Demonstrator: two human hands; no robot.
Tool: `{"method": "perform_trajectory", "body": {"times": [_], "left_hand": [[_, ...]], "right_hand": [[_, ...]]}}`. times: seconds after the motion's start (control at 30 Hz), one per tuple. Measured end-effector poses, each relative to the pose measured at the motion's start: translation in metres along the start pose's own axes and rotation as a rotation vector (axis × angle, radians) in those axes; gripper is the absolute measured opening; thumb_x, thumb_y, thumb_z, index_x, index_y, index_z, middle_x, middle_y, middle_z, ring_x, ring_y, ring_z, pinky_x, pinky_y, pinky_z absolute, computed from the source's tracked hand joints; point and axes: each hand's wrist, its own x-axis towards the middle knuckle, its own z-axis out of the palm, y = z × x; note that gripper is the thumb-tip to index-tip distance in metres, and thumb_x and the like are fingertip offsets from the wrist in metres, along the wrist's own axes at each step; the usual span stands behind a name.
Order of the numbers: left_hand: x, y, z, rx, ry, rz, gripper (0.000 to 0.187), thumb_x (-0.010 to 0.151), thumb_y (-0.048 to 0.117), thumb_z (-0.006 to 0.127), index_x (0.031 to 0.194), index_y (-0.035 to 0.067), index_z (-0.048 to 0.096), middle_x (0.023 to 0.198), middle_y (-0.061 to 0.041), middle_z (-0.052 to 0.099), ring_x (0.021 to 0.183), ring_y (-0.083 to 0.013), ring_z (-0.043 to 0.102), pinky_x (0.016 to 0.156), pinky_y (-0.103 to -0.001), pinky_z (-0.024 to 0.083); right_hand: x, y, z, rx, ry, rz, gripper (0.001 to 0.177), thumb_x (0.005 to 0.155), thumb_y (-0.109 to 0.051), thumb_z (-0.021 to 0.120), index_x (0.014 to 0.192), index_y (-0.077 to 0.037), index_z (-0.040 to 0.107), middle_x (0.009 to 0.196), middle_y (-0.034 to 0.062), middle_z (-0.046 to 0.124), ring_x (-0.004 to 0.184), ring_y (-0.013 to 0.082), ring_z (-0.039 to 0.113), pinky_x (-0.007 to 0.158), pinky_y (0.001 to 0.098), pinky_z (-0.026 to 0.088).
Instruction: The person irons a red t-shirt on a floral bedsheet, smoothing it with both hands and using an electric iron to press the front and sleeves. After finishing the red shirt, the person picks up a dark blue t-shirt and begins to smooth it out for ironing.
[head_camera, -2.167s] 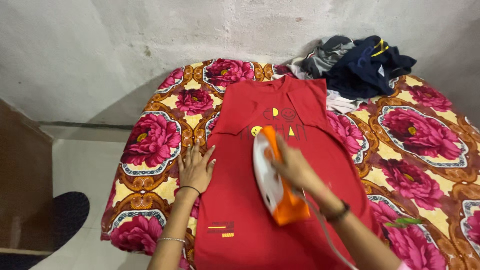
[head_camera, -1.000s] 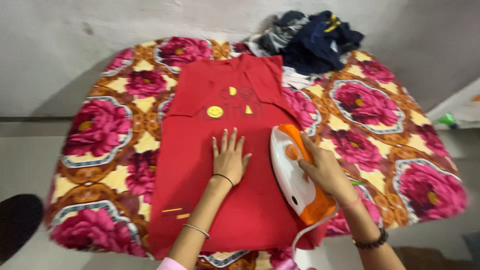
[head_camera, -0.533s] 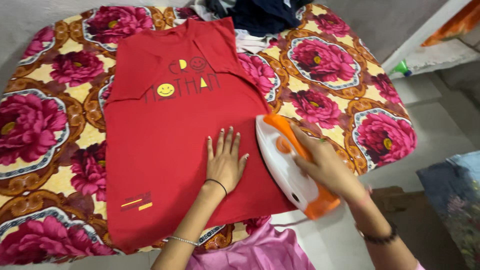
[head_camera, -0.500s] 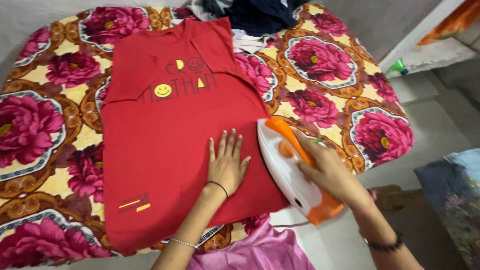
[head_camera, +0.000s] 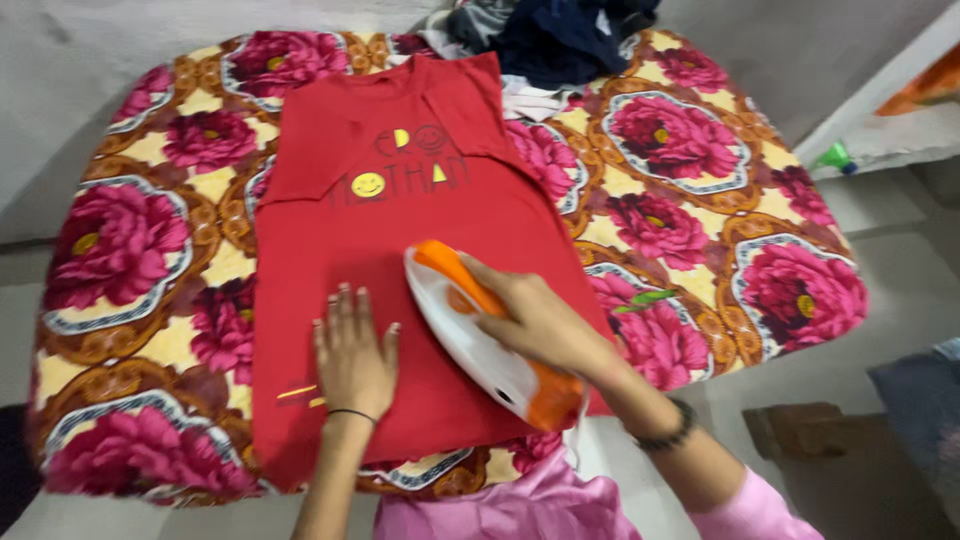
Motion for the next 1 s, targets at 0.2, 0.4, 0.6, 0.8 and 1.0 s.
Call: {"method": "perform_trajectory", "body": {"times": [0.2, 0.4, 0.6, 0.8, 1.0], "left_hand": [[-0.029, -0.09, -0.024, 0.115, 0.021, -0.192, 0.061, 0.1, 0.045, 0.047, 0.153, 0.014, 0.044, 0.164, -0.01, 0.035, 0.152, -0.0315, 0.029, 0.119, -0.063, 0.016], [-0.038, -0.111, -0.025, 0.108, 0.051, -0.22, 0.058, 0.099, 0.036, 0.049, 0.155, 0.021, 0.044, 0.163, -0.011, 0.038, 0.148, -0.0323, 0.033, 0.119, -0.067, 0.016], [-0.041, -0.114, -0.017, 0.104, 0.201, -0.324, 0.059, 0.099, 0.031, 0.054, 0.154, 0.013, 0.044, 0.16, -0.01, 0.043, 0.152, -0.0299, 0.035, 0.117, -0.075, 0.005], [-0.056, -0.121, -0.024, 0.082, 0.231, -0.339, 0.055, 0.097, 0.027, 0.056, 0.15, 0.014, 0.048, 0.158, -0.009, 0.047, 0.148, -0.0286, 0.038, 0.119, -0.07, 0.008], [-0.067, -0.115, -0.028, -0.176, 0.355, -0.362, 0.063, 0.093, 0.006, 0.057, 0.154, 0.012, 0.045, 0.157, -0.007, 0.05, 0.151, -0.0243, 0.04, 0.127, -0.057, 0.018]], "right_hand": [[0.06, -0.029, 0.041, 0.047, -0.173, 0.046, 0.079, 0.086, -0.01, 0.064, 0.159, -0.007, 0.033, 0.082, 0.0219, 0.071, 0.057, 0.0214, 0.067, 0.062, 0.0362, 0.058], [0.02, -0.037, 0.043, 0.072, -0.248, -0.205, 0.08, 0.085, -0.008, 0.066, 0.158, -0.001, 0.035, 0.116, 0.0262, 0.07, 0.087, 0.0329, 0.071, 0.084, 0.0399, 0.056], [0.072, -0.048, 0.075, 0.037, -0.361, -0.24, 0.078, 0.088, -0.012, 0.064, 0.157, -0.001, 0.031, 0.125, 0.0291, 0.065, 0.101, 0.0384, 0.072, 0.096, 0.0418, 0.052], [0.06, -0.059, 0.079, 0.034, -0.407, -0.408, 0.079, 0.091, -0.011, 0.064, 0.159, 0.001, 0.028, 0.131, 0.0315, 0.062, 0.112, 0.0431, 0.066, 0.099, 0.0464, 0.049], [0.036, -0.064, 0.078, 0.015, -0.493, -0.313, 0.079, 0.087, -0.013, 0.064, 0.159, -0.004, 0.031, 0.122, 0.0264, 0.066, 0.099, 0.0402, 0.069, 0.09, 0.0454, 0.053]]}}
